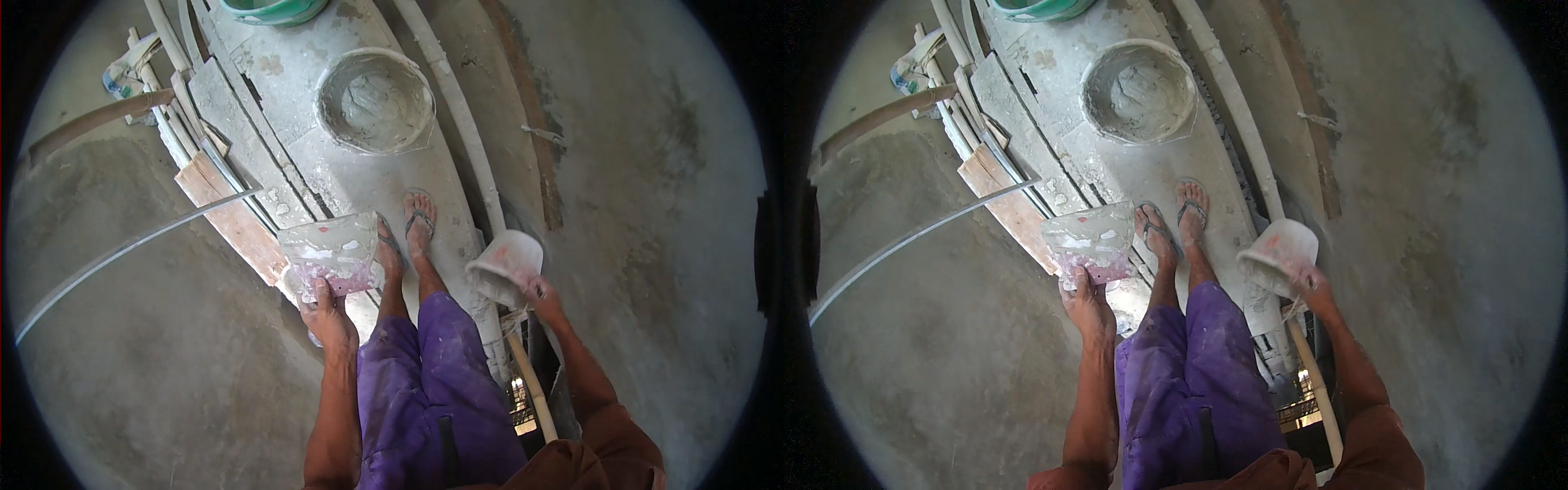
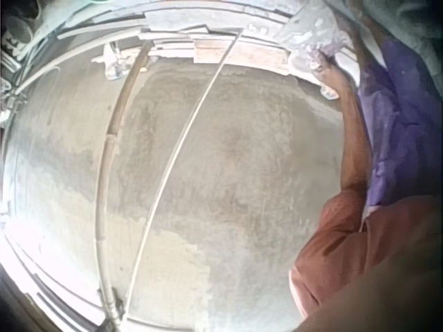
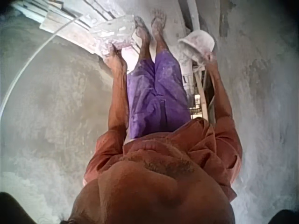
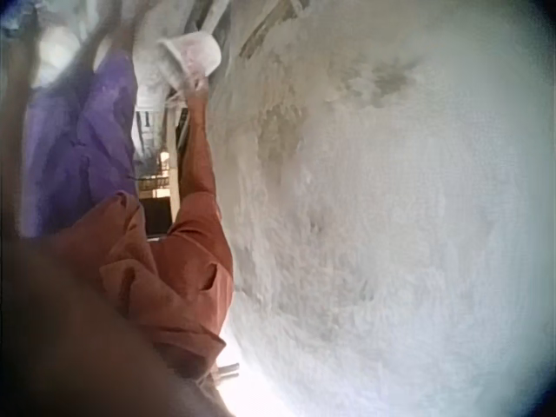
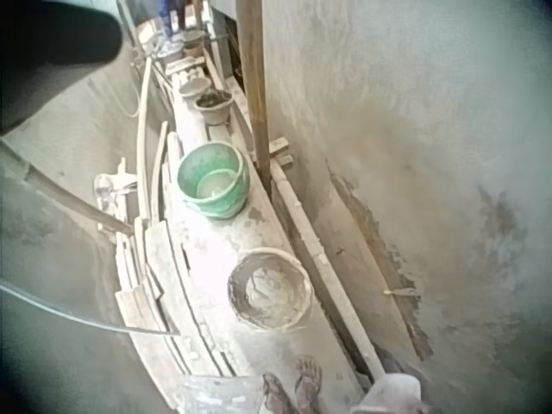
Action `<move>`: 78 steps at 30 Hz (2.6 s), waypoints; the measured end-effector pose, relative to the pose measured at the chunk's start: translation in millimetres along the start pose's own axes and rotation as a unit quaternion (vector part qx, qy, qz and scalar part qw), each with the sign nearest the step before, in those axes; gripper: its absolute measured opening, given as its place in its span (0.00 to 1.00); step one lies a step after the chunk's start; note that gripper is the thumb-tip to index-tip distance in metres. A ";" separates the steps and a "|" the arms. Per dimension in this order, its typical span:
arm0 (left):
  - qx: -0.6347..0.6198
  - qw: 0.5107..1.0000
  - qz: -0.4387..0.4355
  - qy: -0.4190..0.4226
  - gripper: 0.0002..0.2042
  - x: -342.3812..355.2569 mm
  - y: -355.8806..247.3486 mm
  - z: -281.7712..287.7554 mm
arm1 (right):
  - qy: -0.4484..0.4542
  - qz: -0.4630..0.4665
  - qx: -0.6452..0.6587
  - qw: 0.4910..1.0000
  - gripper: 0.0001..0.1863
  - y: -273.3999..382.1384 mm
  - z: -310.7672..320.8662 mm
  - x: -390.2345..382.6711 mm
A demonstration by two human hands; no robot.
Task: The person scoops plaster from a bucket and applies it onto a wall using a trowel. They then move along the scaffolding and wash their hands and tools in buckets of water.
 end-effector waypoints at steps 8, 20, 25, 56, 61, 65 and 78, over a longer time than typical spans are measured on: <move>-0.070 0.997 -0.017 0.003 0.16 -15.2 -33.8 -11.1 | -0.081 -0.016 0.323 0.943 0.23 202.9 64.2 9.7; -0.141 0.989 -0.024 -0.046 0.17 -14.3 -66.5 23.2 | 0.111 0.158 0.669 0.717 0.30 416.4 -50.6 80.6; -0.158 0.987 -0.016 -0.004 0.18 1.1 -59.7 16.3 | 0.076 0.120 0.678 0.721 0.31 400.5 -97.0 140.3; -0.163 0.971 0.097 0.148 0.16 -0.9 -17.2 -35.5 | 0.138 0.132 0.355 0.915 0.07 382.8 -133.5 -4.5; -0.047 0.986 0.069 0.146 0.16 -25.8 -45.9 10.8 | -0.040 0.362 0.206 0.908 0.05 525.0 -55.5 -28.3; 0.371 0.913 0.098 0.141 0.16 -93.2 -22.9 107.2 | -0.167 0.464 -0.016 0.870 0.08 623.5 -35.2 -53.4; 0.392 0.909 -0.029 0.139 0.15 -146.1 -115.3 148.7 | -0.283 0.288 -0.250 0.880 0.14 678.2 -94.4 -3.1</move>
Point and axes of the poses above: each hand's wrist, its own x-axis towards the middle knuckle, its own z-axis out of the back of the hand, y = z × x, the point moved 8 cm from there along x, towards the middle knuckle, and after that the axes turned 2 degrees about -z, right-handed, at the moved point
